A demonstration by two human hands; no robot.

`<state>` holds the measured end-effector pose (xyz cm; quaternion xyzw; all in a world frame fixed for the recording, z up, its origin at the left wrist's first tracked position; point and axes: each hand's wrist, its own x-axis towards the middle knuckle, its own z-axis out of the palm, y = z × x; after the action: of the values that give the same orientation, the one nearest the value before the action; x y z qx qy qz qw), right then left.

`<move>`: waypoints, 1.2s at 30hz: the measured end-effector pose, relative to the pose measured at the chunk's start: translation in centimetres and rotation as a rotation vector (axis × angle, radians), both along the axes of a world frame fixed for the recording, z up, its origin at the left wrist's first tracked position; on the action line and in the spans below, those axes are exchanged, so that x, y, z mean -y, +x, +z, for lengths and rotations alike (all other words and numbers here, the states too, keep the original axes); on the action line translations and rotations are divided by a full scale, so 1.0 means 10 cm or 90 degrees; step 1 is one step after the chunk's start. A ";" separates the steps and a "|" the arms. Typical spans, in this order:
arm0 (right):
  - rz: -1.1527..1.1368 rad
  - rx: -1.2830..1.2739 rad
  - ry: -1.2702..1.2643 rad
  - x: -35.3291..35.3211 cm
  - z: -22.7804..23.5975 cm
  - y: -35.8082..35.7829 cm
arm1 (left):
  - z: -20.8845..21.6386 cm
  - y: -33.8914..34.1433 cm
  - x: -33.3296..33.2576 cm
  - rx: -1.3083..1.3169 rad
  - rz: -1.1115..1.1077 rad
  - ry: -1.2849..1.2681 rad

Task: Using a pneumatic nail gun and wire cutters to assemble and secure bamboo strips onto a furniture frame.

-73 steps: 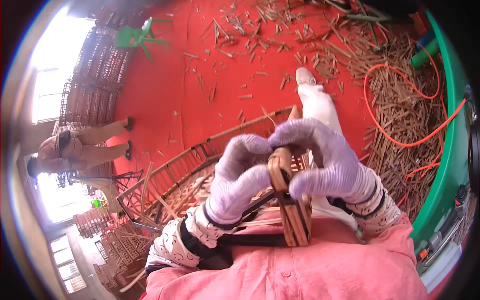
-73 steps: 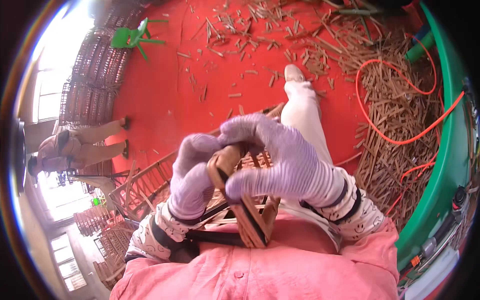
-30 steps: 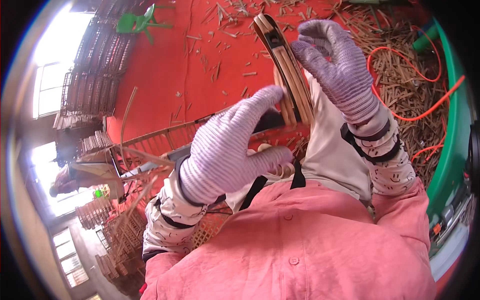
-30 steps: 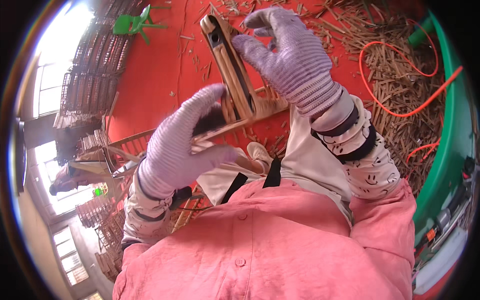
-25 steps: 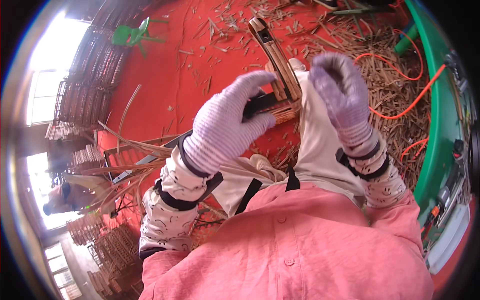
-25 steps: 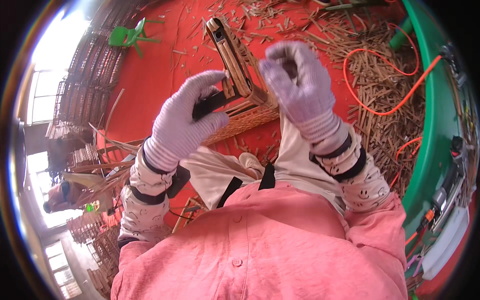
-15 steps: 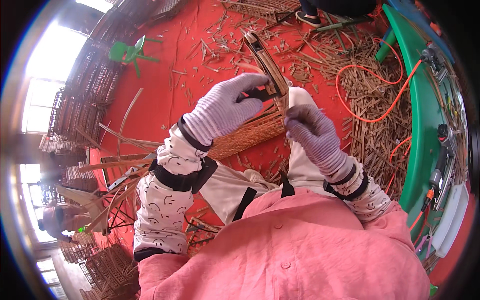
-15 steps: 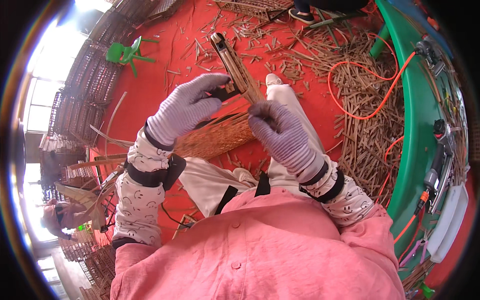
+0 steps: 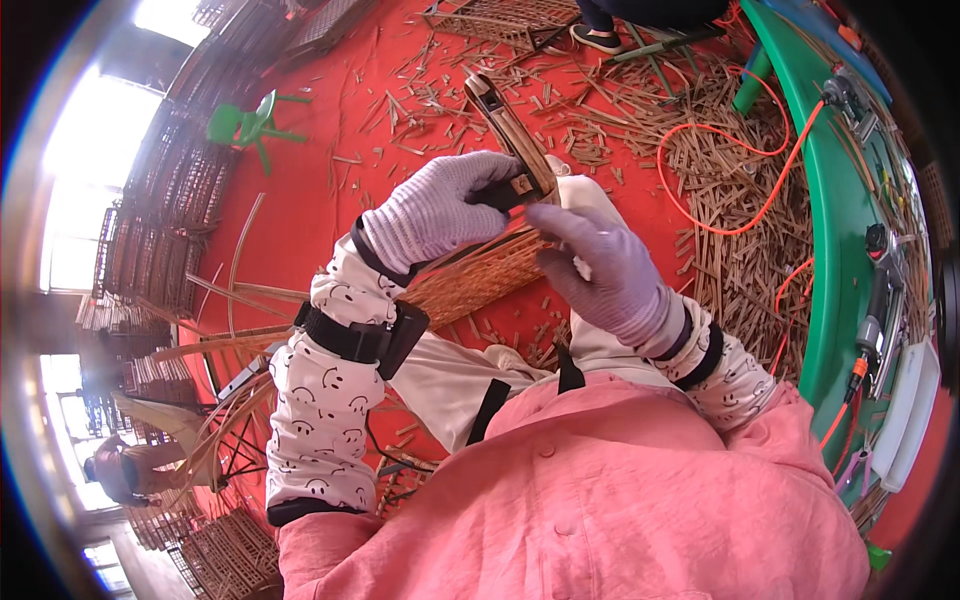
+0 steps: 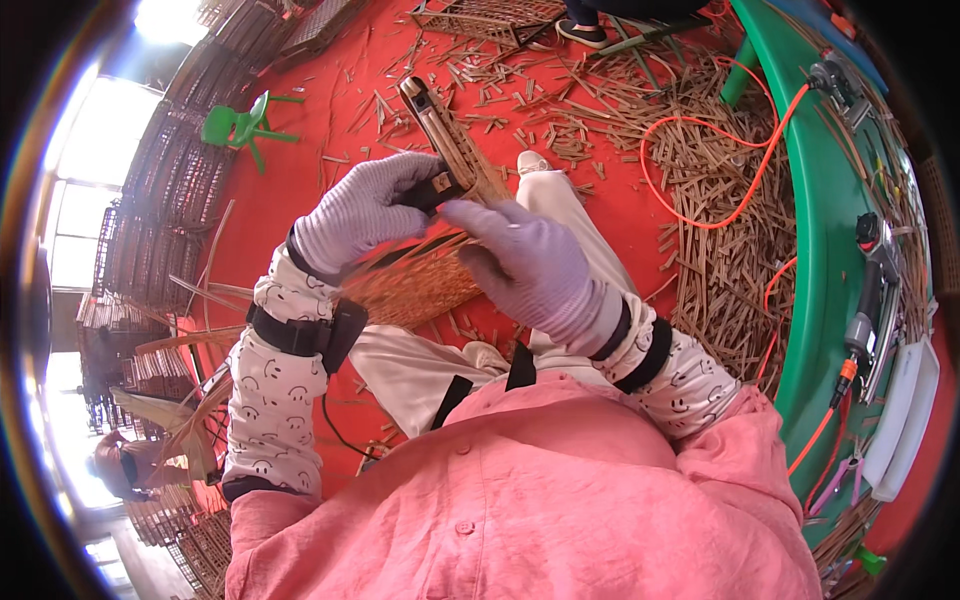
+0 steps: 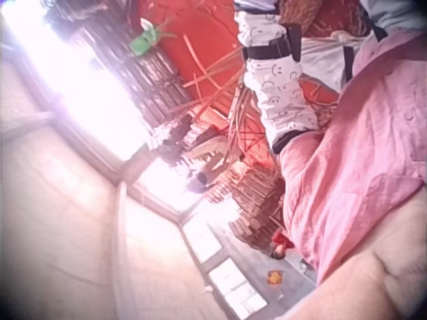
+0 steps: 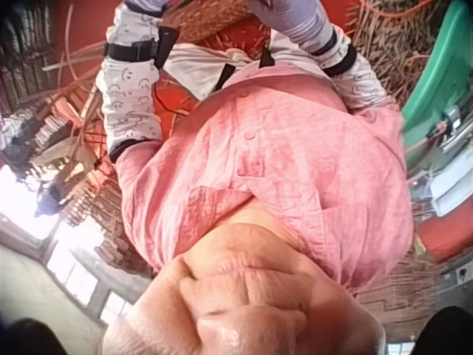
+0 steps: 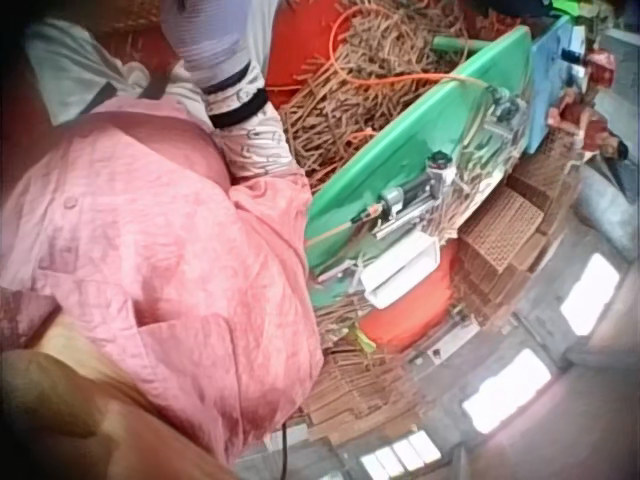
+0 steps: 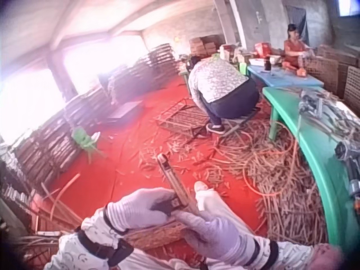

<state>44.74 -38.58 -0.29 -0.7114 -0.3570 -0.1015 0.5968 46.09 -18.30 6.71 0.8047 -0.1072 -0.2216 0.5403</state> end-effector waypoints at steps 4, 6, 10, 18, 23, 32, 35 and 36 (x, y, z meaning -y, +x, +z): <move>-0.074 0.180 -0.321 -0.08 0.09 0.11 | 0.02 -0.05 0.12 0.100 0.033 0.098; -0.085 0.225 -0.486 -0.12 0.12 0.14 | 0.01 -0.08 0.14 0.162 0.041 0.162; -0.077 0.288 -0.516 -0.06 0.06 0.35 | -0.06 -0.15 0.17 0.381 0.063 0.312; 0.223 0.281 -0.042 0.09 -0.70 0.81 | -0.02 -0.10 0.27 0.327 0.046 0.283; 0.214 -0.059 -0.322 0.13 -0.34 0.45 | -0.06 -0.04 0.10 0.156 0.052 0.178; 0.169 -0.524 -0.011 0.07 -0.05 -0.19 | 0.13 0.01 0.19 -0.172 0.048 0.023; 0.181 -0.573 0.086 -0.10 0.02 -0.16 | 0.12 -0.05 0.25 -0.158 0.078 0.008; 0.181 -0.653 0.147 -0.16 0.03 -0.16 | 0.11 -0.06 0.26 -0.147 0.100 -0.007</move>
<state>43.18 -37.03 0.03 -0.5439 -0.0995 0.3017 0.7767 45.50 -20.87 7.79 0.7770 0.0177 -0.2688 0.5689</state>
